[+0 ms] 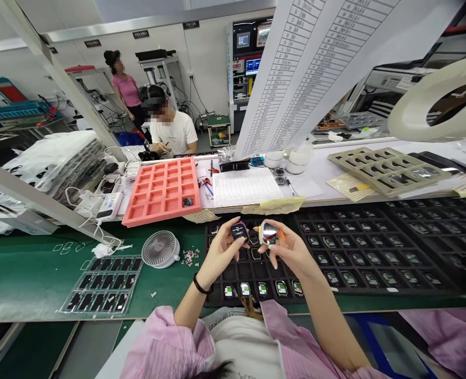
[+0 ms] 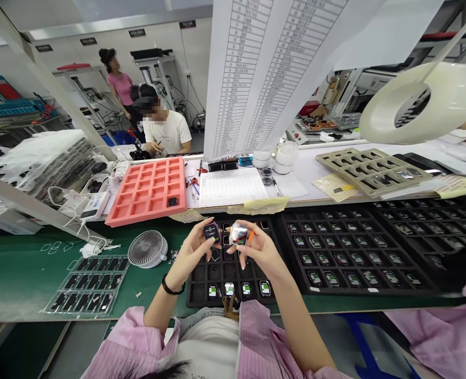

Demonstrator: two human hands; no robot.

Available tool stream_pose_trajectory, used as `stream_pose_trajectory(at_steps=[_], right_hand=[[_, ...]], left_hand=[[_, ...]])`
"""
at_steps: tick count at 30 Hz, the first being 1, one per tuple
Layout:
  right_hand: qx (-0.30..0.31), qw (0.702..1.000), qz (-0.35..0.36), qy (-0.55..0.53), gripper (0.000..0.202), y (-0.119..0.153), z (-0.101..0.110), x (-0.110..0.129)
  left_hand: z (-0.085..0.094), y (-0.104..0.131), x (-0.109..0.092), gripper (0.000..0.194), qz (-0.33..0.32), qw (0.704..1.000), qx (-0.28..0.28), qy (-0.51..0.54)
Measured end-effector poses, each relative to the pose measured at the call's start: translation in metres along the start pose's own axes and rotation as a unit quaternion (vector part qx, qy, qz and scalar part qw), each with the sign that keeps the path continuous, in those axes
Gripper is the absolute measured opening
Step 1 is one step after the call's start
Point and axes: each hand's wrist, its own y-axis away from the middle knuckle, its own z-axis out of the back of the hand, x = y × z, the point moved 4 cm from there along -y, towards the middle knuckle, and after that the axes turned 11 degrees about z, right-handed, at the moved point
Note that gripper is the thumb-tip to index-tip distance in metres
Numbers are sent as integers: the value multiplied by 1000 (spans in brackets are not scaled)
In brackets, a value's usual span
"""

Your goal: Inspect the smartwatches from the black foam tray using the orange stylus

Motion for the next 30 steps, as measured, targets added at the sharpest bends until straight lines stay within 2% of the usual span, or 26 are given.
stream_pose_trajectory(at_steps=[3,6,8,10,14,19,25,30], right_hand=[[17,999,12,-25,53,5,9,2],[21,998,33,-53,54,9,12,6],[22,998,37,-47,54,8,8,9],[23,999,35,-12,52,5,2,11],[9,997,43,59,48,-3,-8,9],[-15,994,47,97,44,-7,-8,1],[7,994,44,103,37,-9,-5,-5],[-4,996,61,71,40,-10,-4,-10]], left_hand=[[-1,9,-8,69,-9,997,57,41],[-1,16,-12,71,-26,984,134,116],[-2,19,-14,73,-32,976,161,144],[-3,17,-15,73,-27,981,140,129],[-4,5,-13,69,-32,997,42,59],[-1,-11,0,63,-32,999,-20,12],[3,-19,10,56,-30,998,-58,-10],[3,-21,12,54,-16,998,-57,6]])
